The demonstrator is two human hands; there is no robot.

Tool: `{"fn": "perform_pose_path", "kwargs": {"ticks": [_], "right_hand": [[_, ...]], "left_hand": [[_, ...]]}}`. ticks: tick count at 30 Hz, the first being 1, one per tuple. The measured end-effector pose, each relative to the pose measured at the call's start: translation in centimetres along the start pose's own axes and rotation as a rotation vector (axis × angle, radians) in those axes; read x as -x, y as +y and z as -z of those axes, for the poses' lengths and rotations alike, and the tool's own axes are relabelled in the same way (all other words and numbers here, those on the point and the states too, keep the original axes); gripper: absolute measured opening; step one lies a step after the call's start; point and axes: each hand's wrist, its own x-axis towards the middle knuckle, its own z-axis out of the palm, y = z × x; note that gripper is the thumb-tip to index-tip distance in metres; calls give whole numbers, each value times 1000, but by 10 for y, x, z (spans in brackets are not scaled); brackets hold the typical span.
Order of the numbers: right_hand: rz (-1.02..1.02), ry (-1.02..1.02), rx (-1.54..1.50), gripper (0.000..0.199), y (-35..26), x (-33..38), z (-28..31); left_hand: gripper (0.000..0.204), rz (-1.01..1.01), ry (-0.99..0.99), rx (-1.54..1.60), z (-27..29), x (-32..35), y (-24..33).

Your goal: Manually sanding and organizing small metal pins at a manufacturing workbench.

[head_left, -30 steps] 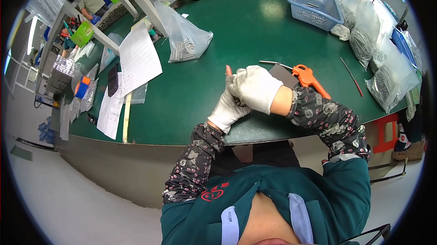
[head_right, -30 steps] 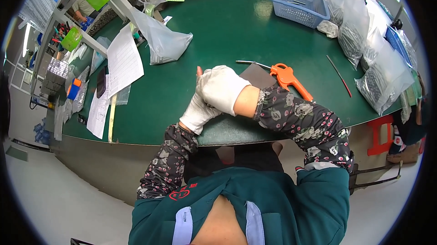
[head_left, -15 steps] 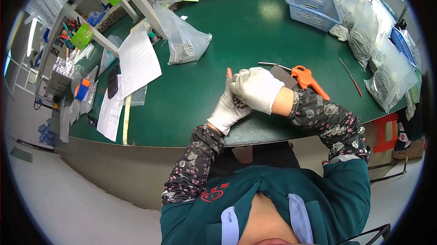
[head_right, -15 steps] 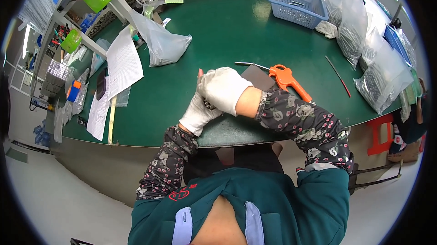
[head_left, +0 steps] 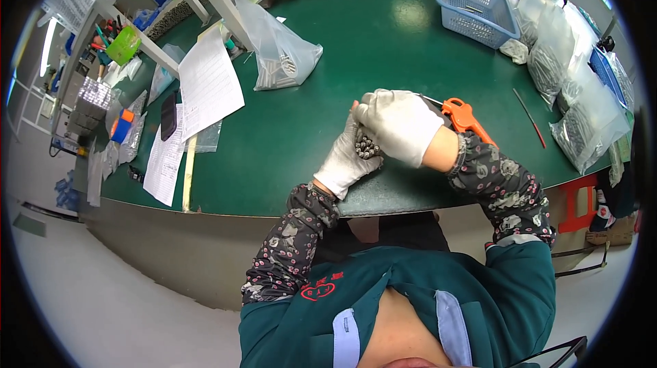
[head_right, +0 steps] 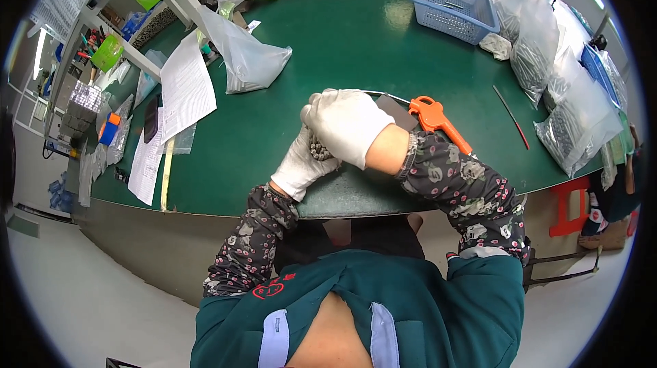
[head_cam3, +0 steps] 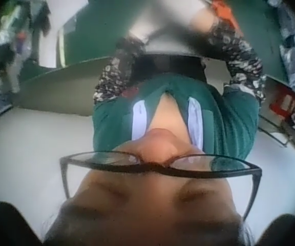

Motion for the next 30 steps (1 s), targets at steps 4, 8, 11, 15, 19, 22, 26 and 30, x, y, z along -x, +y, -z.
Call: {"fn": "perform_pose_path", "kwargs": {"ticks": [4, 8, 11, 15, 19, 22, 26, 30], "right_hand": [[-23, -64, -267, 12, 0, 0, -5], [-93, 150, -427, 15, 16, 1, 1], [-375, 440, -656, 12, 68, 1, 20], [-795, 719, -760, 15, 179, 20, 11], [-1119, 951, -927, 19, 279, 58, -8], [-1267, 933, -706, 23, 322, 89, -28], [-1385, 784, -815, 29, 349, 114, -36], [-1315, 642, -755, 42, 333, 114, -32]], "left_hand": [[101, 282, -124, 181, -2, 0, -3], [103, 281, -34, 329, -1, 6, -10], [105, 300, -103, 189, 4, 4, 4], [105, 319, -77, 163, 1, 4, 0], [105, 343, -64, 165, 1, 7, -5], [106, 244, -69, 121, 1, 7, -8], [105, 255, -116, 164, 3, 5, -6], [106, 271, -126, 178, 4, 5, 0]]}}
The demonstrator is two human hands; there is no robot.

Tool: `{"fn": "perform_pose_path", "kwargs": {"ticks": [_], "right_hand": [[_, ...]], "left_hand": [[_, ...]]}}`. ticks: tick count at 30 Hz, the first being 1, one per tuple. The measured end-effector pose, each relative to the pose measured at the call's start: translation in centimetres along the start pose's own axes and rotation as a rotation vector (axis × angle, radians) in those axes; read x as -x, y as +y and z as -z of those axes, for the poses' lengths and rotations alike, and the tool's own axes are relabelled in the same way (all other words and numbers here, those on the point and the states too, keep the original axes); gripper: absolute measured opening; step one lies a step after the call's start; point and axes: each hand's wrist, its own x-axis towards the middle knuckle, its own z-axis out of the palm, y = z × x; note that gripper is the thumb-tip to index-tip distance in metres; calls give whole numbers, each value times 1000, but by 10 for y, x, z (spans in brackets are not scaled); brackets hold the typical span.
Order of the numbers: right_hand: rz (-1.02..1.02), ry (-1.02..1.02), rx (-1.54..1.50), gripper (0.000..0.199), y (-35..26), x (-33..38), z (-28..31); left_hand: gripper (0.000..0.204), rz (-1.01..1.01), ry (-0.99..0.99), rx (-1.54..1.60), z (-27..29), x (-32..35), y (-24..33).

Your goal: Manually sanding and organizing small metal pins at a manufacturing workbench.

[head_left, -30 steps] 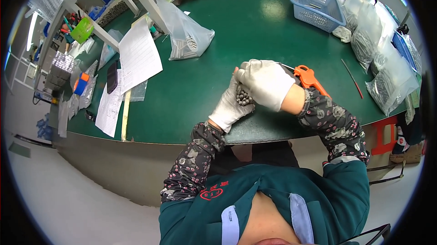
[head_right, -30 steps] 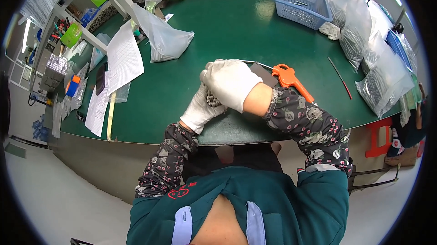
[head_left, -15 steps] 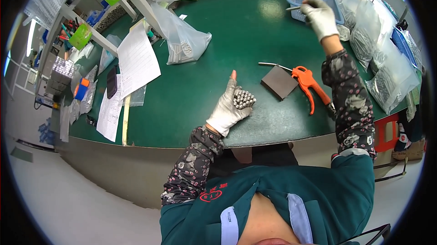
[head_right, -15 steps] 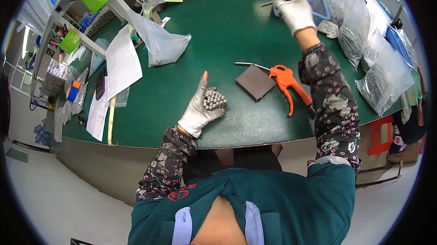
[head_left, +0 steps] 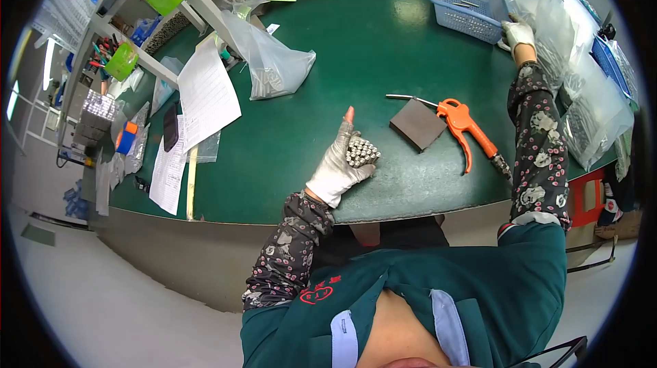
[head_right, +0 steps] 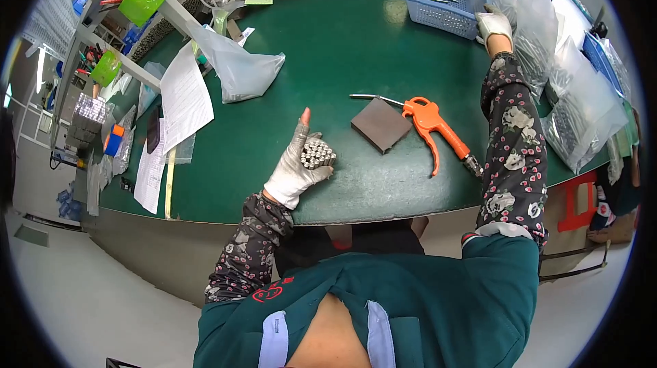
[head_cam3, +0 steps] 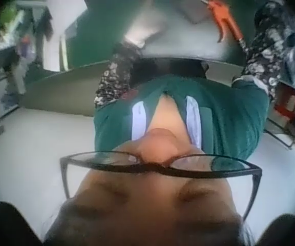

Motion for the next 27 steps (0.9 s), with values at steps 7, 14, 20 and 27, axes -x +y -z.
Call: {"fn": "perform_pose_path", "kwargs": {"ticks": [7, 14, 20, 27], "right_hand": [[228, -677, 195, 35, -99, 200, -53], [362, -1013, 314, 47, -75, 321, -88], [174, -956, -140, 36, -53, 331, -108], [223, -933, -103, 34, -52, 335, -110]], "left_hand": [[106, -146, 44, -115, 6, 2, -11], [112, -84, 23, -26, 2, -2, -15], [113, -63, 9, 144, 3, -1, -14], [112, -116, -8, 17, 10, 0, -7]]}}
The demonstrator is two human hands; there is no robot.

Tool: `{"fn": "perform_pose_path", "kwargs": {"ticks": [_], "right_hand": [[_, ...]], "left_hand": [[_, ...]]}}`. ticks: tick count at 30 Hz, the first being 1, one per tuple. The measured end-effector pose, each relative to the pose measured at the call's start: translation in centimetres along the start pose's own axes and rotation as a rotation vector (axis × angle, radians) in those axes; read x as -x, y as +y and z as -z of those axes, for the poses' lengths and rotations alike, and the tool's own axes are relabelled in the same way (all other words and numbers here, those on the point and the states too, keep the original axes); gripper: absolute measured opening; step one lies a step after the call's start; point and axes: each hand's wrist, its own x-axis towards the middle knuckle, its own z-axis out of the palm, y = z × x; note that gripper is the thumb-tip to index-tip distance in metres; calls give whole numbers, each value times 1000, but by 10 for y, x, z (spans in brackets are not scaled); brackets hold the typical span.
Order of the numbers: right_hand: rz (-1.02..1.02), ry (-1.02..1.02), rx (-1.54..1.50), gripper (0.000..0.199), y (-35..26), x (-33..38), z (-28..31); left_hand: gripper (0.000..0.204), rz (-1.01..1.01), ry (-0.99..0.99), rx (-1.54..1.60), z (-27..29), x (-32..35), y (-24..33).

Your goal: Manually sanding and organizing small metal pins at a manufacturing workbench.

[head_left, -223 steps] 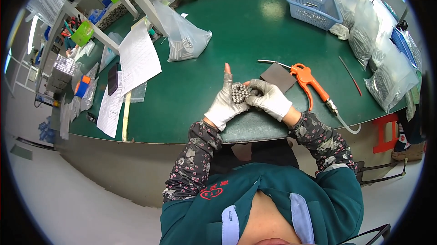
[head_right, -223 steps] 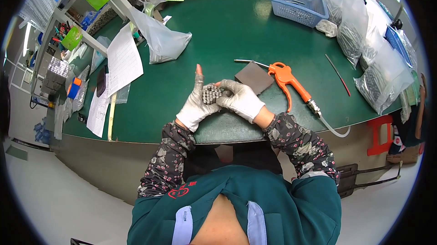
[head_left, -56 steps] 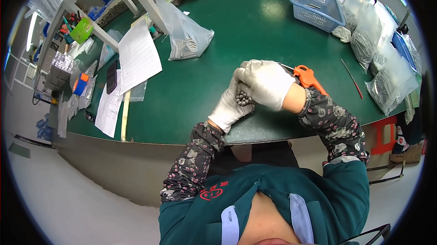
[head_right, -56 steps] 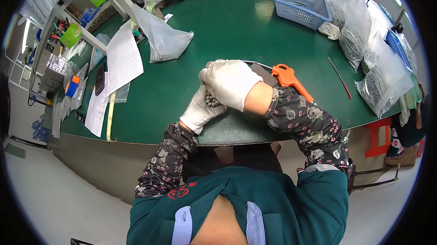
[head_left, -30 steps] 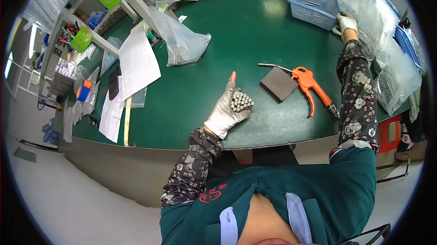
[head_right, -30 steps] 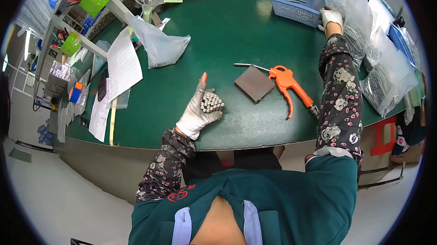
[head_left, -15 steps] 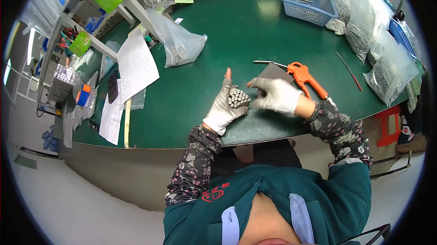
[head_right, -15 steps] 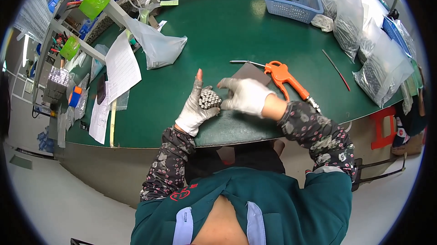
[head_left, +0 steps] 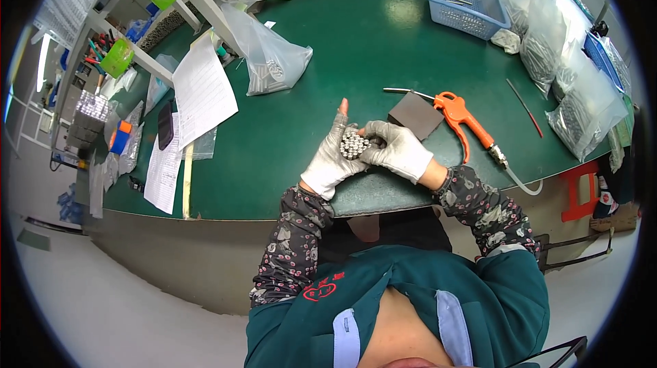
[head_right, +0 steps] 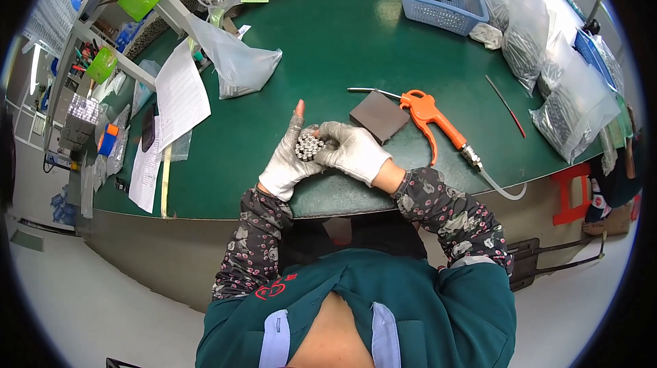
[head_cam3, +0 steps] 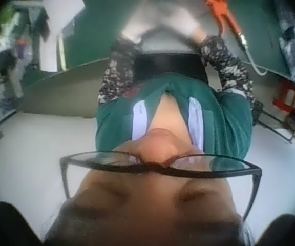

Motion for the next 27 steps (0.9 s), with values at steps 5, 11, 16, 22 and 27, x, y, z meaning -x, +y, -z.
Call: {"fn": "perform_pose_path", "kwargs": {"ticks": [5, 11, 16, 22, 27], "right_hand": [[28, 10, 22, 34, 1, 1, -3], [6, 21, -35, 34, 3, -1, -4], [-20, 12, 26, 37, -1, -3, -1], [-43, 11, -27, 37, -3, -4, -1], [-84, 6, -81, 37, -1, -6, 0]], "left_hand": [[111, 28, -9, 49, 1, 0, -2], [111, 4, 14, 33, 0, -1, -4], [111, 79, 19, 76, -1, -1, 2], [110, 41, 30, 63, -1, -2, -1], [109, 70, 57, 59, -2, -3, -7]]}}
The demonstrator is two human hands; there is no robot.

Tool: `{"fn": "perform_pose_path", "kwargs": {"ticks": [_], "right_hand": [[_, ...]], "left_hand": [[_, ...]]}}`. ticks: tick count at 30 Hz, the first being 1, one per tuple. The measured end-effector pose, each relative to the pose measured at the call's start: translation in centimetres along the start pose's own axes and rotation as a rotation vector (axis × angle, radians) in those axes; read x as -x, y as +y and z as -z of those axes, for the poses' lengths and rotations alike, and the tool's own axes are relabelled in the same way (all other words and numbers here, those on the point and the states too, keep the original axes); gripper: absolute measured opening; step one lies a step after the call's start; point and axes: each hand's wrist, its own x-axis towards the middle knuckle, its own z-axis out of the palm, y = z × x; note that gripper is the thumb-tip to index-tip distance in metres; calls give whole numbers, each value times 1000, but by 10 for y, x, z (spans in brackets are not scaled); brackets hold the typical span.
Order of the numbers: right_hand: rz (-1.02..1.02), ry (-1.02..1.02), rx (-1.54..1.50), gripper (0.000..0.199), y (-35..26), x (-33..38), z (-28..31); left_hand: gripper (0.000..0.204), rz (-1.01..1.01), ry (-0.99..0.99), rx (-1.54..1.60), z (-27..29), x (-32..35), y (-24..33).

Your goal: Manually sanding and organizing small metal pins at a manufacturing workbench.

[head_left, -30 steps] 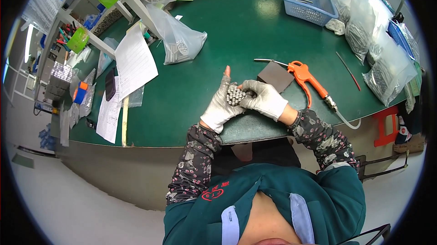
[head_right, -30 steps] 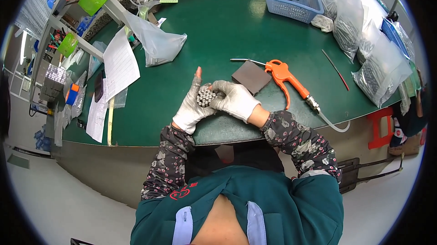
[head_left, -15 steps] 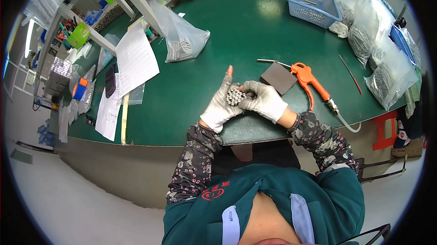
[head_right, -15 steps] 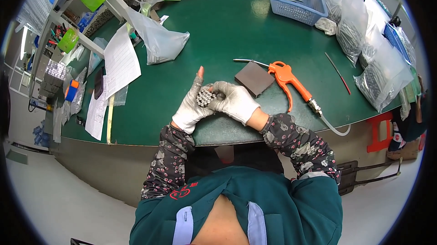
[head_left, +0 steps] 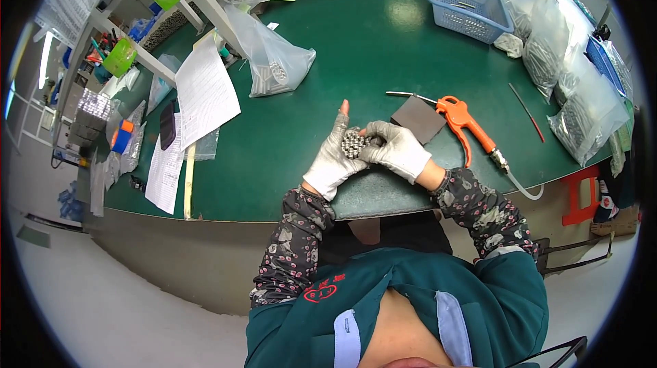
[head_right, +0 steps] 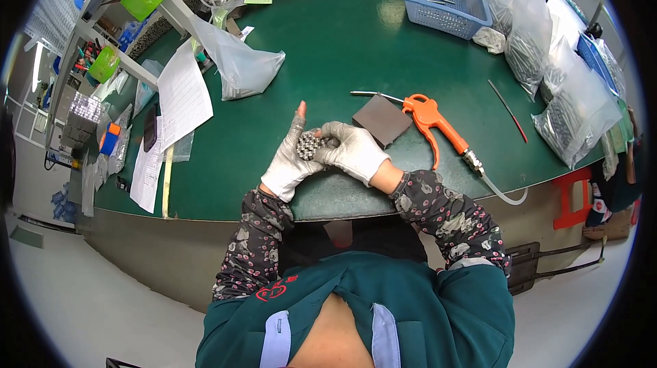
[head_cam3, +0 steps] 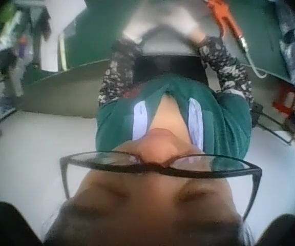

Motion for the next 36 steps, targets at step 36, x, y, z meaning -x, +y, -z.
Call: {"fn": "perform_pose_path", "kwargs": {"ticks": [36], "right_hand": [[9, -148, 682, 31, -41, -19, 24]], "left_hand": [[98, 5, 30, -20, -9, 2, 4]]}}
